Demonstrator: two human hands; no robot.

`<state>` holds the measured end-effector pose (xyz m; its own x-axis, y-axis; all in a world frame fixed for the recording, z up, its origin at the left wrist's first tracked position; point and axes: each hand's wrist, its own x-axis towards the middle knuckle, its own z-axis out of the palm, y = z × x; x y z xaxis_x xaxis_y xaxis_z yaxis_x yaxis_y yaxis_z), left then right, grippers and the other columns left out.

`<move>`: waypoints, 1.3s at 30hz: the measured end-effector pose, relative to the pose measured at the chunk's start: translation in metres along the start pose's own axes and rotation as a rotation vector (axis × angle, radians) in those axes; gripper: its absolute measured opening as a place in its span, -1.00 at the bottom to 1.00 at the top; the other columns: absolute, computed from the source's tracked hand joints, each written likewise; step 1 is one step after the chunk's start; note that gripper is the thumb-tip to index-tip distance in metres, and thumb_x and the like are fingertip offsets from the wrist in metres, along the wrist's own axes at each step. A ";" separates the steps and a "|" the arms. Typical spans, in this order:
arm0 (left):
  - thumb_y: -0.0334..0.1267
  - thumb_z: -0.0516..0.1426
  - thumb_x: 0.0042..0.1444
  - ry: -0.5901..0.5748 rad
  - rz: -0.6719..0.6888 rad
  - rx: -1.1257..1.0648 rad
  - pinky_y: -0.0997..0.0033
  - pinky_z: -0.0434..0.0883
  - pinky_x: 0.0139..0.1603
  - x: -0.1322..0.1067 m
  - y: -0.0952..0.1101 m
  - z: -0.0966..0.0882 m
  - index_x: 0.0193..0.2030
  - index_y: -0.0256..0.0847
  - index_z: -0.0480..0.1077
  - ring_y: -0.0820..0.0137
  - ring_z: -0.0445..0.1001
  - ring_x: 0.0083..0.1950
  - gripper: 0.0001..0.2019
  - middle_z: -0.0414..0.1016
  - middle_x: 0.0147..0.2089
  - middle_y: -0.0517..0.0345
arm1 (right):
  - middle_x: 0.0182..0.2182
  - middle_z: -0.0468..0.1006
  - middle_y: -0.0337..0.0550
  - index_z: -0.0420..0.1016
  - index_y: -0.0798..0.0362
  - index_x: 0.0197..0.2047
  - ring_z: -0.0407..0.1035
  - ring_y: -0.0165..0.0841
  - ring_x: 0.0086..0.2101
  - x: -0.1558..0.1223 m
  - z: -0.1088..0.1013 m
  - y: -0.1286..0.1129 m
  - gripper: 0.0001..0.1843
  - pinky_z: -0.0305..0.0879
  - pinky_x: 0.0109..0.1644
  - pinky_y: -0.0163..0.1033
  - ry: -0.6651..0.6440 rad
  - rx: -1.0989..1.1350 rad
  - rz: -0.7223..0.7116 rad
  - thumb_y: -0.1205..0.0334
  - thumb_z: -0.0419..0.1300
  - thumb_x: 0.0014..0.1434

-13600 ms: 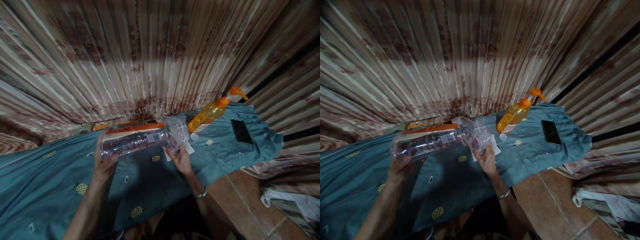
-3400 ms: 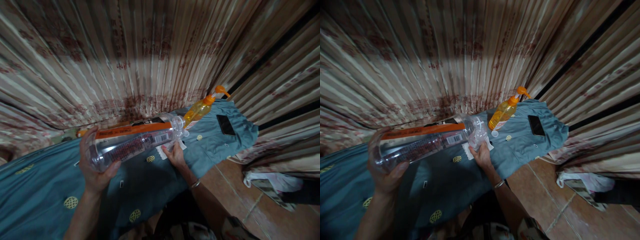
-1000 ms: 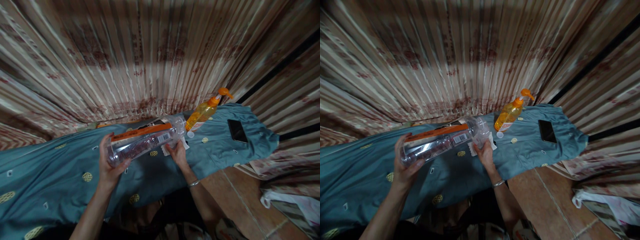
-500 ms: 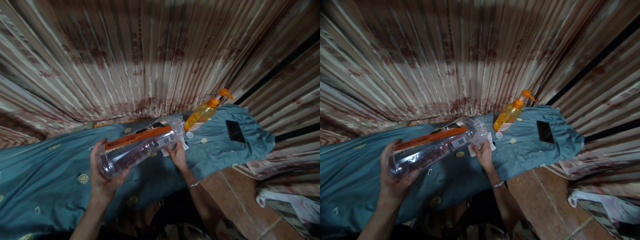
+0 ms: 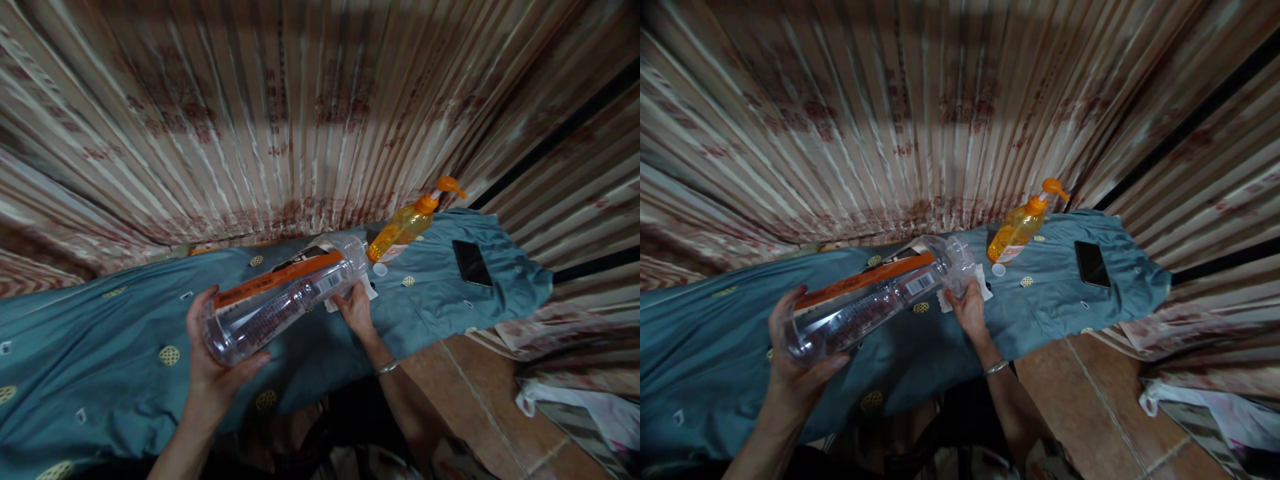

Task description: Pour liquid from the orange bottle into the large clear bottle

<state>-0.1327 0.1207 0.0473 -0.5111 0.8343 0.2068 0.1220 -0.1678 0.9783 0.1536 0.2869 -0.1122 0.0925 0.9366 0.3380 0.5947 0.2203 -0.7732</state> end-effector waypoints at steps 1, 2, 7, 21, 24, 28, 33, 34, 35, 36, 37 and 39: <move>0.24 0.78 -0.26 0.019 0.003 -0.005 -0.25 0.78 0.42 -0.002 0.003 0.004 0.57 0.27 0.50 -0.19 0.71 0.40 0.20 0.61 0.50 -0.01 | 0.04 0.81 0.13 0.63 -0.03 0.25 0.70 0.18 0.13 0.000 0.000 -0.001 -0.33 0.72 0.29 0.35 -0.004 0.000 0.004 -0.39 0.42 0.39; 0.27 0.78 -0.26 0.032 0.002 -0.012 -0.24 0.77 0.44 -0.004 0.006 0.007 0.57 0.27 0.50 -0.19 0.70 0.41 0.21 0.61 0.50 -0.01 | 0.04 0.80 0.15 0.63 -0.02 0.25 0.70 0.20 0.14 0.001 0.000 -0.001 -0.33 0.72 0.30 0.35 -0.008 0.003 0.012 -0.38 0.42 0.39; 0.20 0.80 -0.30 0.045 -0.041 -0.035 -0.07 0.80 0.38 -0.008 0.015 0.015 0.54 0.23 0.52 -0.09 0.70 0.39 0.20 0.60 0.49 0.02 | 0.03 0.79 0.15 0.66 -0.02 0.20 0.69 0.21 0.13 0.002 0.000 0.001 -0.35 0.72 0.29 0.34 -0.033 0.046 0.071 -0.33 0.50 0.31; 0.06 0.76 -0.20 0.049 -0.097 -0.049 0.10 0.82 0.22 -0.005 0.015 0.010 0.54 0.19 0.50 -0.02 0.66 0.41 0.12 0.54 0.51 -0.02 | 0.04 0.79 0.24 0.64 0.03 0.23 0.70 0.27 0.14 -0.001 0.006 0.007 -0.28 0.69 0.32 0.42 -0.016 0.040 0.087 -0.41 0.45 0.35; 0.09 0.76 -0.19 0.053 -0.076 -0.024 -0.02 0.79 0.39 -0.001 0.016 0.009 0.55 0.19 0.51 -0.09 0.61 0.50 0.12 0.52 0.58 -0.03 | 0.03 0.80 0.20 0.65 0.01 0.23 0.70 0.23 0.12 -0.001 0.005 0.008 -0.26 0.69 0.33 0.40 -0.018 0.044 0.076 -0.46 0.45 0.34; 0.15 0.75 -0.17 0.045 -0.022 0.032 -0.26 0.65 0.63 0.004 0.017 0.010 0.59 0.21 0.51 -0.21 0.54 0.61 0.14 0.49 0.63 -0.04 | 0.04 0.81 0.20 0.65 -0.02 0.21 0.69 0.23 0.14 -0.001 0.002 0.006 -0.28 0.70 0.33 0.41 -0.024 0.036 0.059 -0.47 0.44 0.36; 0.11 0.75 -0.16 0.014 -0.032 0.015 -0.15 0.84 0.32 0.007 0.021 0.011 0.62 0.28 0.48 -0.16 0.70 0.41 0.16 0.62 0.48 0.01 | 0.00 0.81 0.12 0.63 -0.06 0.16 0.69 0.17 0.09 -0.001 0.002 0.004 -0.24 0.73 0.28 0.42 -0.027 0.030 0.055 -0.59 0.41 0.35; 0.09 0.76 -0.16 0.008 -0.040 0.004 -0.11 0.87 0.24 0.007 0.022 0.010 0.62 0.31 0.48 -0.15 0.73 0.36 0.16 0.65 0.43 0.03 | 0.00 0.81 0.13 0.63 -0.06 0.15 0.68 0.17 0.09 -0.001 0.002 0.004 -0.24 0.73 0.28 0.41 -0.024 0.028 0.053 -0.60 0.40 0.36; 0.08 0.76 -0.17 0.003 -0.046 -0.003 -0.09 0.88 0.18 0.007 0.023 0.010 0.62 0.32 0.48 -0.14 0.74 0.32 0.17 0.67 0.40 0.04 | 0.00 0.80 0.14 0.63 -0.06 0.15 0.68 0.18 0.10 -0.002 0.003 0.004 -0.24 0.72 0.29 0.41 -0.020 0.027 0.051 -0.60 0.39 0.36; 0.07 0.76 -0.17 0.001 -0.051 -0.007 -0.09 0.89 0.15 0.007 0.024 0.010 0.63 0.34 0.47 -0.13 0.75 0.29 0.18 0.68 0.38 0.05 | 0.01 0.80 0.16 0.62 -0.06 0.15 0.68 0.19 0.10 -0.002 0.003 0.005 -0.24 0.72 0.29 0.41 -0.017 0.026 0.048 -0.60 0.39 0.36; 0.06 0.75 -0.16 0.001 -0.054 -0.008 -0.10 0.89 0.13 0.006 0.025 0.009 0.65 0.34 0.45 -0.13 0.76 0.28 0.19 0.69 0.38 0.05 | 0.01 0.79 0.18 0.62 -0.05 0.15 0.68 0.20 0.11 -0.002 0.004 0.005 -0.24 0.72 0.29 0.41 -0.015 0.024 0.046 -0.59 0.39 0.37; 0.07 0.74 -0.14 0.010 -0.058 0.005 -0.09 0.89 0.14 0.005 0.026 0.009 0.68 0.32 0.42 -0.14 0.76 0.31 0.21 0.67 0.42 0.03 | 0.02 0.78 0.20 0.61 -0.03 0.16 0.68 0.22 0.12 -0.003 0.004 0.005 -0.25 0.71 0.28 0.39 -0.012 0.021 0.043 -0.56 0.40 0.37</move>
<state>-0.1243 0.1253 0.0740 -0.5263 0.8370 0.1495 0.0957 -0.1164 0.9886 0.1526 0.2864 -0.1193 0.1084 0.9485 0.2978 0.5735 0.1851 -0.7981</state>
